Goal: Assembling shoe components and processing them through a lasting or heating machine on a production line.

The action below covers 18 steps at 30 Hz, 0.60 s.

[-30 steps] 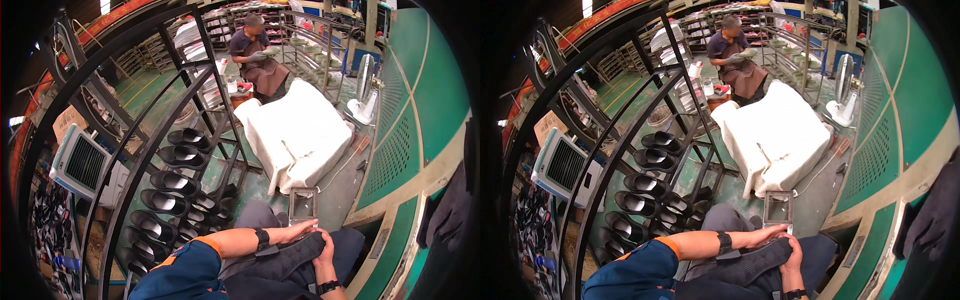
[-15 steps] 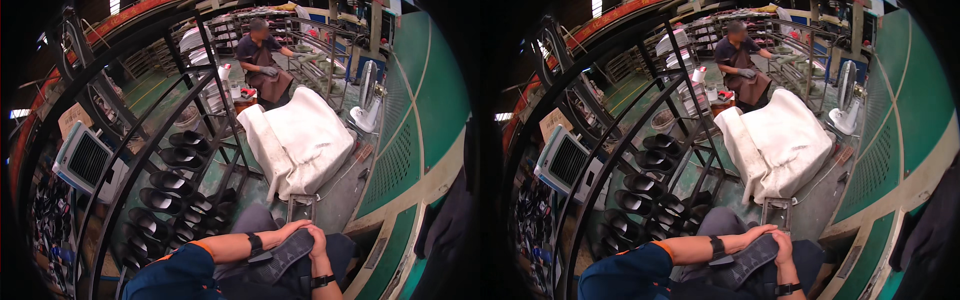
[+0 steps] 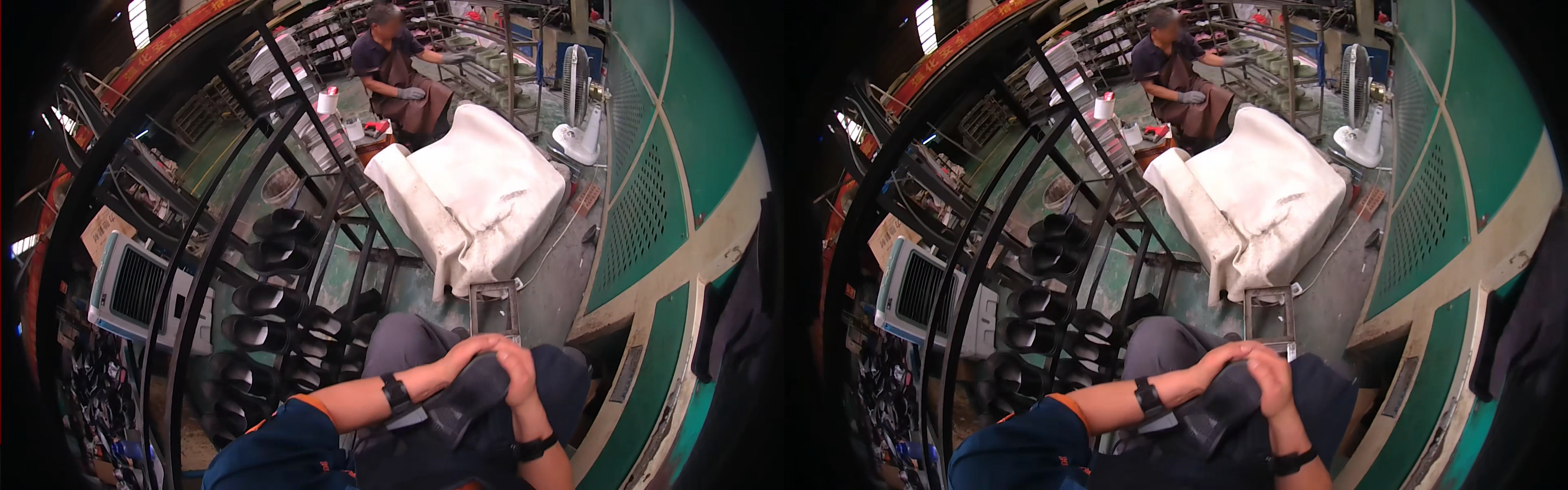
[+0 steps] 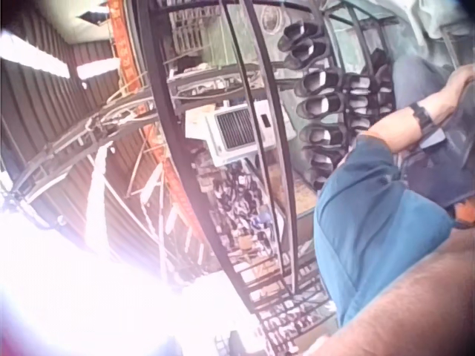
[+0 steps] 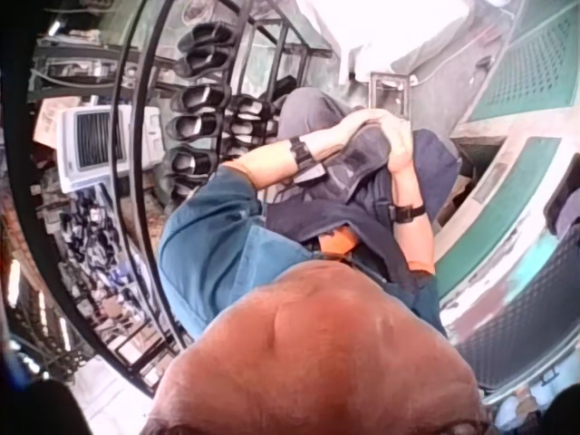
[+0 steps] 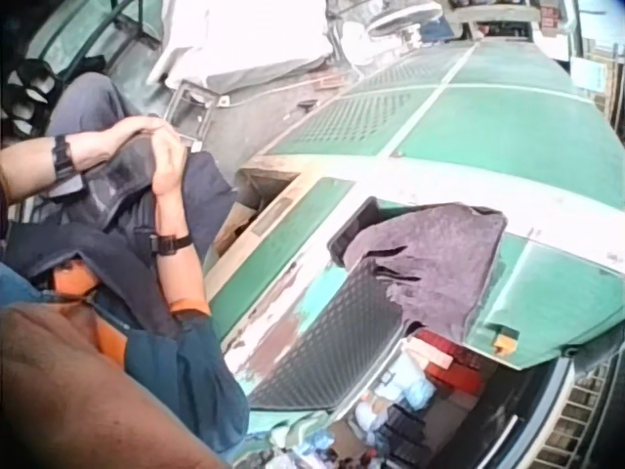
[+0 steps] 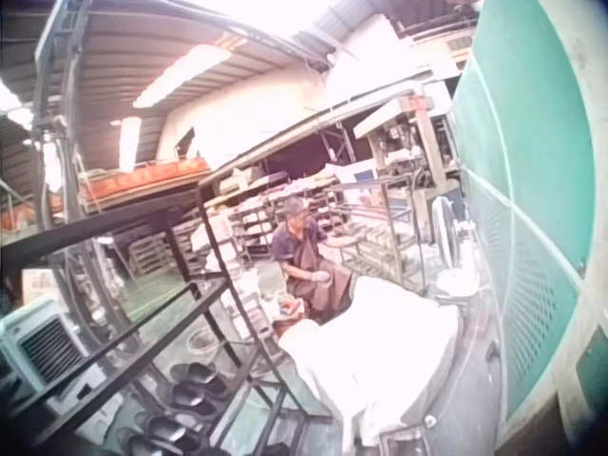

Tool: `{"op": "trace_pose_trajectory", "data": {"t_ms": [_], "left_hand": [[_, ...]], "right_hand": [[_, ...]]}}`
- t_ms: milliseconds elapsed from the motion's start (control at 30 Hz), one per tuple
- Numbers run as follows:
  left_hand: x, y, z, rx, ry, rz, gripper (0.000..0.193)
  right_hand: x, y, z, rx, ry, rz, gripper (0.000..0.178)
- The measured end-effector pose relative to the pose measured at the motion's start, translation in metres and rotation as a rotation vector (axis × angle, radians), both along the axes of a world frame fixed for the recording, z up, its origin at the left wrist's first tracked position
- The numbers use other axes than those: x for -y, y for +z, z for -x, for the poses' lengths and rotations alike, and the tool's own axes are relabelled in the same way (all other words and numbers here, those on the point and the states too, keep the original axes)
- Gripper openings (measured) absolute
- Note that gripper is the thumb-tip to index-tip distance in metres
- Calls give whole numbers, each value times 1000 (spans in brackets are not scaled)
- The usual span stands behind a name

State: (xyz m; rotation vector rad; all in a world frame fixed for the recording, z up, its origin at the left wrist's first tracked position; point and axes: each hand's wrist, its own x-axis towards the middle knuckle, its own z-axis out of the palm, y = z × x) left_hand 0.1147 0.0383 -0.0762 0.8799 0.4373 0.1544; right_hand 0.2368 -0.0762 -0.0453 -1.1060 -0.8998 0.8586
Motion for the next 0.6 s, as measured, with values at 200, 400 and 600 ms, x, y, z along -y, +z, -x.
{"op": "trace_pose_trajectory", "data": {"t_ms": [200,400,600], "left_hand": [[-6,13,28,-305,141,415,32],[41,57,88,-98,-30,803,43],[61,14,119,-157,14,804,58]], "right_hand": [[-18,-55,-35,-613,-101,127,67],[-27,-44,-25,-963,-360,181,63],[-35,-18,0,-788,-323,203,53]]}}
